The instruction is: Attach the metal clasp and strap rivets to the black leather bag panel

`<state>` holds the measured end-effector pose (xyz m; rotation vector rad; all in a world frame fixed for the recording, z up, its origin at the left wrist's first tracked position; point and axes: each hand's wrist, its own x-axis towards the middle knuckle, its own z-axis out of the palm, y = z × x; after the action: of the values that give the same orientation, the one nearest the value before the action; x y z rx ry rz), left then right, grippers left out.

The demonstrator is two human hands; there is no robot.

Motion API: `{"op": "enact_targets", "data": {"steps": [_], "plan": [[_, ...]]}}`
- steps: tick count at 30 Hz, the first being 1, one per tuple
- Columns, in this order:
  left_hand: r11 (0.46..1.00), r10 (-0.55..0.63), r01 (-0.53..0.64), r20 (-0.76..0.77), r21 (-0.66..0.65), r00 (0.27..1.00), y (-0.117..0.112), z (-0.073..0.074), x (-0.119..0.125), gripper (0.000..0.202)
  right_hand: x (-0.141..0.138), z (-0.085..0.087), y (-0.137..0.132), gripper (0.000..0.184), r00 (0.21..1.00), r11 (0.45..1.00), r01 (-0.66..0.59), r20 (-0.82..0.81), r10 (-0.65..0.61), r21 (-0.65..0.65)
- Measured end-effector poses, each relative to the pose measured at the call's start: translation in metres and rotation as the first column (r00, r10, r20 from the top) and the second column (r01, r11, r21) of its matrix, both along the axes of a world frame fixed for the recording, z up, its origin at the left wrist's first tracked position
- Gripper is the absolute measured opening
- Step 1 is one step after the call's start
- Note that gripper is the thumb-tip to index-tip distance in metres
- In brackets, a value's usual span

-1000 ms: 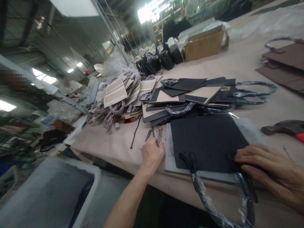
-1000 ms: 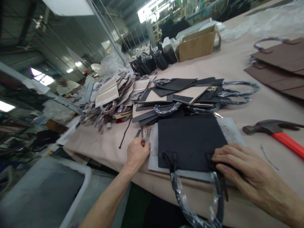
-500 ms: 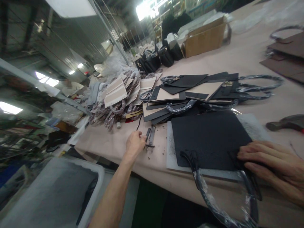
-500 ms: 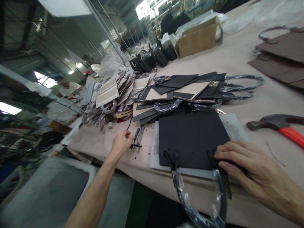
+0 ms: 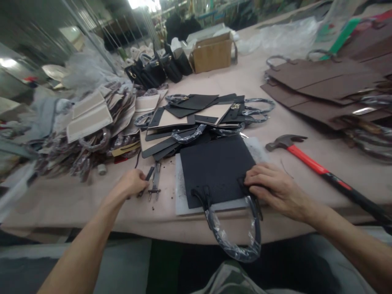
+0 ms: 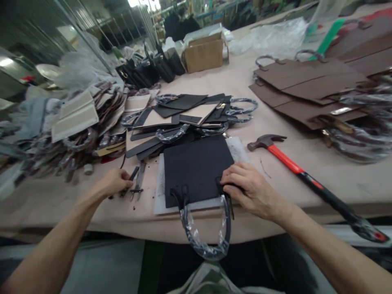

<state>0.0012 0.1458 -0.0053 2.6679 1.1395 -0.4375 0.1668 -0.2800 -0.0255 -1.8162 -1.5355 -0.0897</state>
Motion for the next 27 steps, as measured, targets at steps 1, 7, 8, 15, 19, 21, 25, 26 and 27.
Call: {"op": "enact_targets", "data": {"steps": [1, 7, 8, 15, 19, 21, 25, 26, 27], "plan": [[0.999, 0.022, -0.021, 0.030, -0.029, 0.999, 0.002, 0.000, -0.004, 0.013, 0.000, 0.000, 0.000, 0.012, 1.000, 1.000, -0.003, -0.006, 0.003, 0.004], [0.816, 0.414, 0.002, 0.587, -0.577, 0.696, -0.018, 0.008, -0.021, 0.034, -0.001, 0.000, -0.001, 0.011, 0.999, 1.000, -0.013, -0.041, 0.014, 0.017], [0.779, 0.458, 0.062, 0.633, -0.624, 0.624, -0.030, 0.009, -0.018, 0.037, -0.001, 0.000, -0.001, 0.011, 0.999, 1.000, -0.016, -0.041, 0.017, 0.014], [0.626, 0.527, 0.455, 0.774, -0.633, 0.352, -0.142, -0.003, 0.023, 0.027, -0.001, 0.002, -0.001, 0.010, 0.999, 1.000, -0.017, -0.051, 0.017, 0.012], [0.624, 0.422, 0.554, 0.834, -0.551, 0.355, -0.180, -0.019, 0.031, 0.017, 0.000, 0.000, -0.001, 0.010, 0.999, 1.000, -0.014, -0.037, 0.014, 0.010], [0.616, 0.390, 0.584, 0.849, -0.528, 0.357, -0.188, -0.022, 0.031, 0.018, 0.000, -0.001, -0.002, 0.010, 0.999, 1.000, -0.012, -0.037, 0.013, 0.005], [0.612, 0.356, 0.606, 0.861, -0.509, 0.363, -0.191, -0.021, 0.027, 0.019, 0.000, -0.001, -0.002, 0.011, 0.999, 1.000, -0.006, -0.033, 0.006, 0.003], [0.620, 0.340, 0.602, 0.864, -0.503, 0.372, -0.190, -0.021, 0.026, 0.018, 0.000, -0.002, -0.002, 0.010, 1.000, 1.000, -0.005, -0.029, 0.005, 0.003], [0.635, 0.316, 0.595, 0.868, -0.493, 0.382, -0.189, -0.020, 0.024, 0.017, 0.000, -0.002, -0.002, 0.010, 1.000, 1.000, -0.005, -0.026, 0.005, 0.004]]}}
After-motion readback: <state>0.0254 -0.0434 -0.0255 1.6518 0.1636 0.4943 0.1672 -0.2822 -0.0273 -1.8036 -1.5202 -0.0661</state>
